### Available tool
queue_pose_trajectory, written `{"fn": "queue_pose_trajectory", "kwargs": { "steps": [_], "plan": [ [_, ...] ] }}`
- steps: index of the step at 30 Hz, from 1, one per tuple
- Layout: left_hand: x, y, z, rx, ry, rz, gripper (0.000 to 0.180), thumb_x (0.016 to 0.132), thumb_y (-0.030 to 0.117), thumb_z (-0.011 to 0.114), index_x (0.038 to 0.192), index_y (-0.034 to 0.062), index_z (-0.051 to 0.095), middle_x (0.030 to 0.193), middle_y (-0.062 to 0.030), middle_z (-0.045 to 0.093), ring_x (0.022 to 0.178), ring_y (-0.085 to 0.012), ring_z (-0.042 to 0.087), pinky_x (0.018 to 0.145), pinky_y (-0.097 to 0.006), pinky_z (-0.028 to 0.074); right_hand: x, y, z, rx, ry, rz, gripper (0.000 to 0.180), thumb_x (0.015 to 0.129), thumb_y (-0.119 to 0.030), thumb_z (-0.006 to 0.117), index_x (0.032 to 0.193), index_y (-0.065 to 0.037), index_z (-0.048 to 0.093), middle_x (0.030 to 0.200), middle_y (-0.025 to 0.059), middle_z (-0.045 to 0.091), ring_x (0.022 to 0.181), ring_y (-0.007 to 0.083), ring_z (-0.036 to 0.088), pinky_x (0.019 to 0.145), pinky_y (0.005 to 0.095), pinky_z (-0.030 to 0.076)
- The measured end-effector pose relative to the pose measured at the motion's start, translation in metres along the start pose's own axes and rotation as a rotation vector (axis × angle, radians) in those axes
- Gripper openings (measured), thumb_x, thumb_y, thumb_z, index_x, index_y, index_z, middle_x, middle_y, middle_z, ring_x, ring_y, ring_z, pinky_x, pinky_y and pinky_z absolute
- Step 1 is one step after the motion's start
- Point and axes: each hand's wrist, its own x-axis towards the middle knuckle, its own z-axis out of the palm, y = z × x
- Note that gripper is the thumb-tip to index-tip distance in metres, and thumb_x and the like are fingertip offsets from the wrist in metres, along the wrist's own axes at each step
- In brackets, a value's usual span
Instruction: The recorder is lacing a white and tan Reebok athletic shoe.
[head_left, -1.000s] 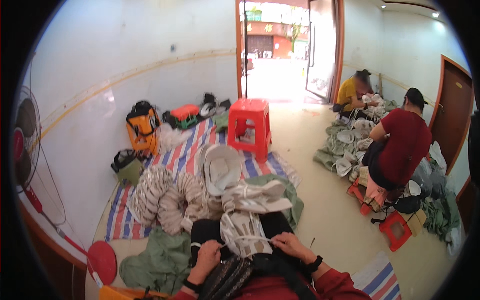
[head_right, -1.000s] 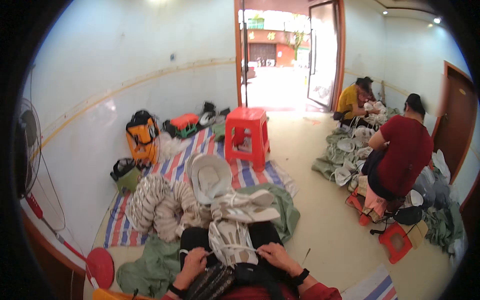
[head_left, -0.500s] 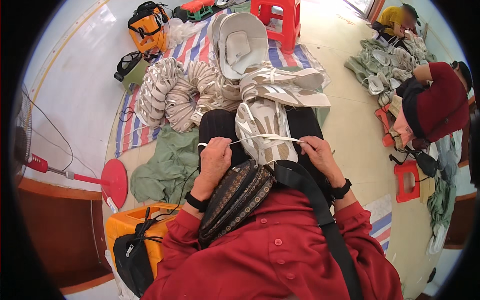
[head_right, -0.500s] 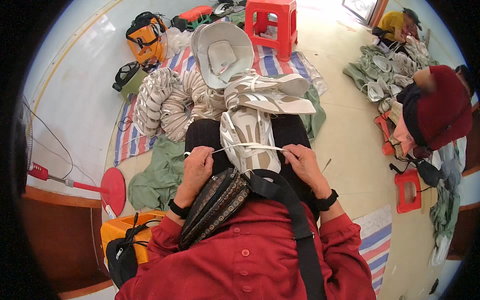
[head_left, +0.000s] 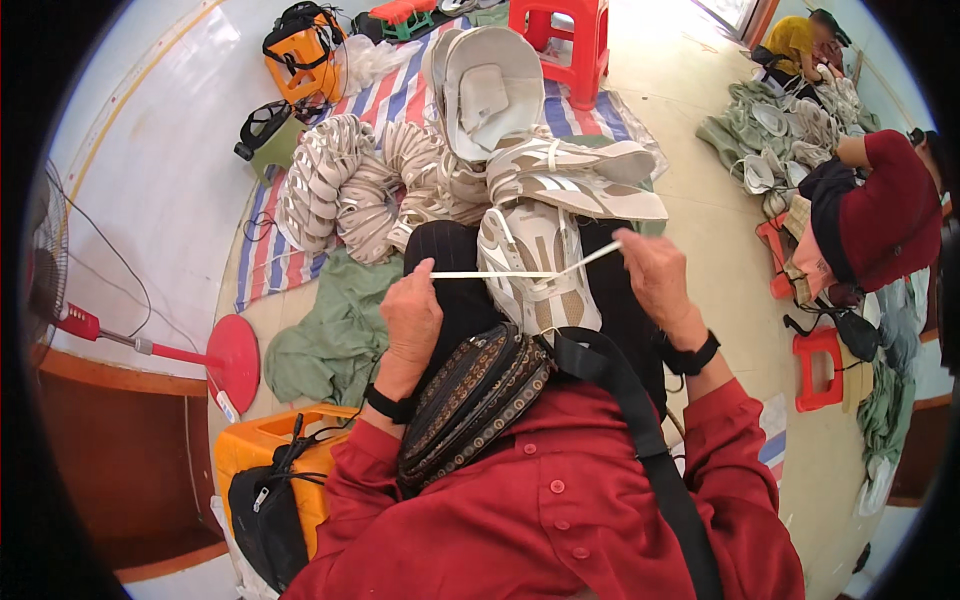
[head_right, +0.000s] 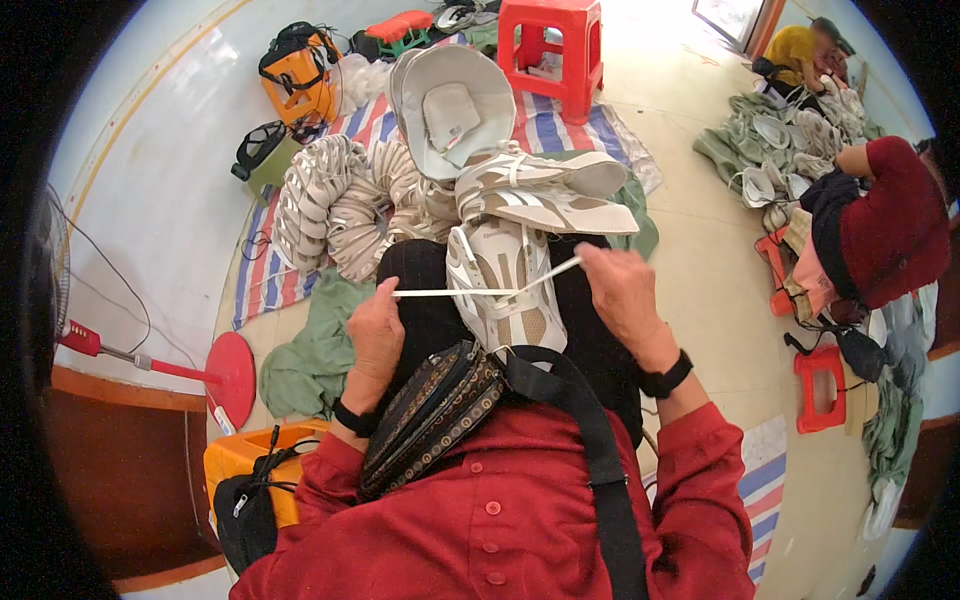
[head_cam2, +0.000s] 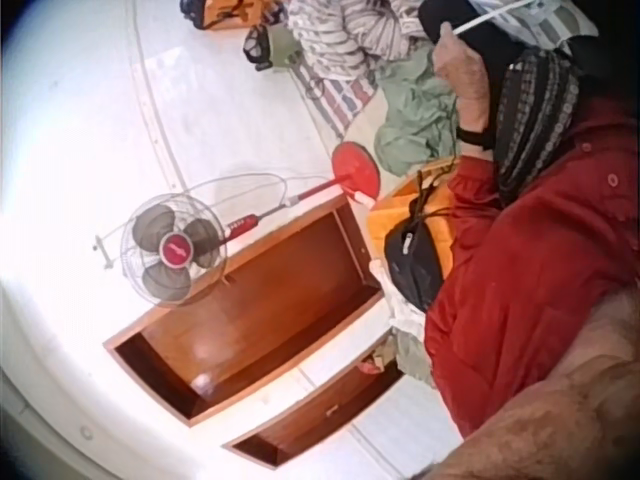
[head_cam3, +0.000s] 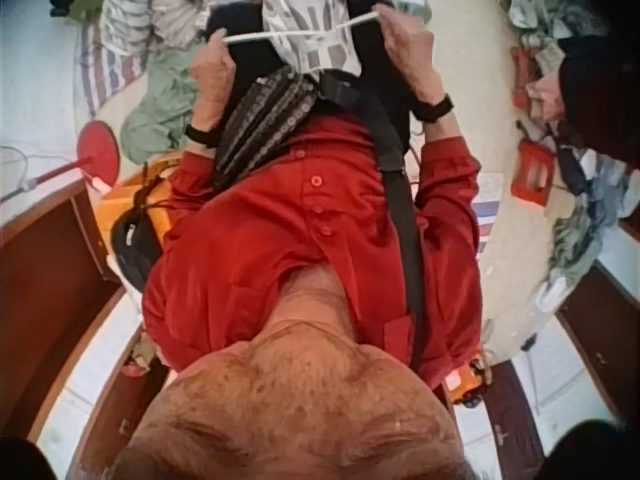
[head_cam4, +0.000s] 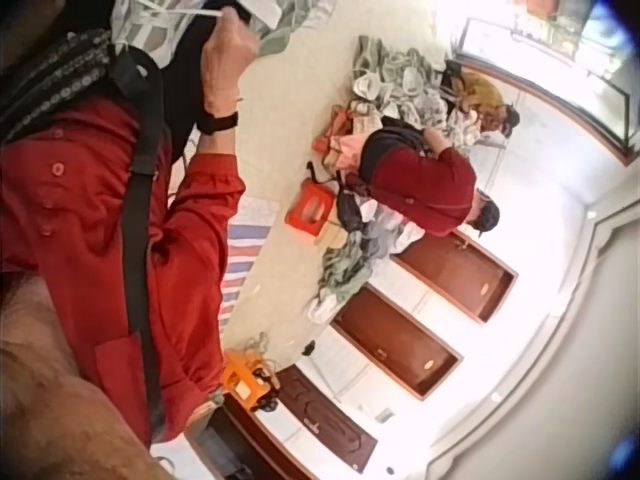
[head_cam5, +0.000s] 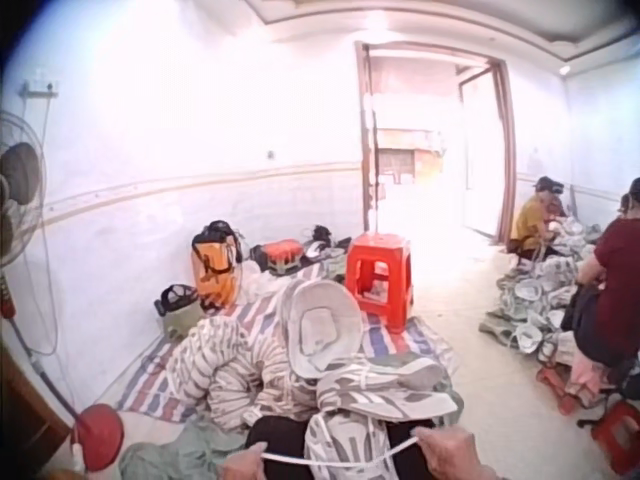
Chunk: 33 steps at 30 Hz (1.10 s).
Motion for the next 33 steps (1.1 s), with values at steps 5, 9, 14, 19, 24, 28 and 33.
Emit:
{"fn": "queue_pose_trajectory", "kwargs": {
  "steps": [5,9,14,19,24,28,33],
  "plan": [
    [-0.002,-0.012,-0.004,0.037,-0.019,-0.049,0.028,0.085,0.006,0.057,0.113,0.0077,0.063,0.077,-0.0135,0.064,0.071,-0.0336,0.063,0.062,-0.045,0.048,0.044,-0.006,-0.011,-0.369,0.054,-0.204,0.023,0.082,-0.001,0.060,0.105,-0.006,0.063,0.078,0.0113,0.065,0.071,0.0305,0.063,0.066,0.0392,0.047],
    [-0.007,-0.029,-0.014,0.174,-0.190,-0.186,0.028,0.087,0.008,0.055,0.114,0.0067,0.061,0.080,-0.0145,0.066,0.071,-0.0357,0.063,0.061,-0.047,0.048,0.038,0.003,-0.017,-0.342,0.130,-0.214,0.021,0.085,-0.003,0.055,0.104,-0.008,0.063,0.077,0.0123,0.065,0.071,0.0300,0.064,0.064,0.0399,0.048],
    [-0.019,-0.037,-0.015,0.218,-0.353,-0.219,0.031,0.088,0.008,0.052,0.118,0.0051,0.058,0.093,-0.0171,0.067,0.077,-0.0376,0.064,0.066,-0.047,0.050,0.007,0.017,-0.031,-0.060,0.111,0.246,0.025,0.087,-0.004,0.053,0.111,-0.005,0.061,0.081,0.0160,0.065,0.076,0.0329,0.065,0.068,0.0405,0.051],
    [0.008,0.003,-0.035,-0.105,-0.062,0.056,0.031,0.085,0.003,0.055,0.116,0.0027,0.058,0.105,-0.0174,0.064,0.081,-0.0337,0.064,0.071,-0.041,0.052,-0.036,0.039,-0.045,-0.249,0.040,0.269,0.025,0.086,-0.008,0.061,0.111,-0.006,0.060,0.107,0.0170,0.063,0.075,0.0336,0.065,0.065,0.0401,0.051],
    [0.029,0.043,-0.038,-0.595,-0.334,-0.096,0.025,0.082,0.001,0.058,0.107,0.0020,0.062,0.099,-0.0140,0.064,0.071,-0.0253,0.061,0.065,-0.032,0.049,-0.055,0.011,-0.027,0.021,-0.115,0.181,0.022,0.083,-0.005,0.064,0.105,-0.007,0.061,0.107,0.0144,0.063,0.083,0.0350,0.064,0.068,0.0403,0.053],
    [0.042,0.054,-0.022,-0.617,-0.445,0.035,0.024,0.083,0.001,0.059,0.107,0.0025,0.061,0.080,-0.0080,0.056,0.062,-0.0141,0.050,0.060,-0.027,0.043,-0.032,-0.033,0.001,0.011,-0.163,-0.079,0.028,0.082,-0.003,0.063,0.109,-0.005,0.058,0.104,0.0127,0.063,0.084,0.0318,0.066,0.069,0.0384,0.054],
    [0.060,0.065,0.014,-0.705,-0.434,0.184,0.025,0.080,0.003,0.057,0.105,0.0035,0.062,0.085,-0.0114,0.061,0.067,-0.0240,0.057,0.063,-0.034,0.047,-0.014,-0.027,0.030,-0.263,-0.292,-0.163,0.017,0.079,-0.003,0.058,0.094,-0.004,0.052,0.082,0.0123,0.056,0.072,0.0307,0.063,0.059,0.0404,0.051]
  ]
}}
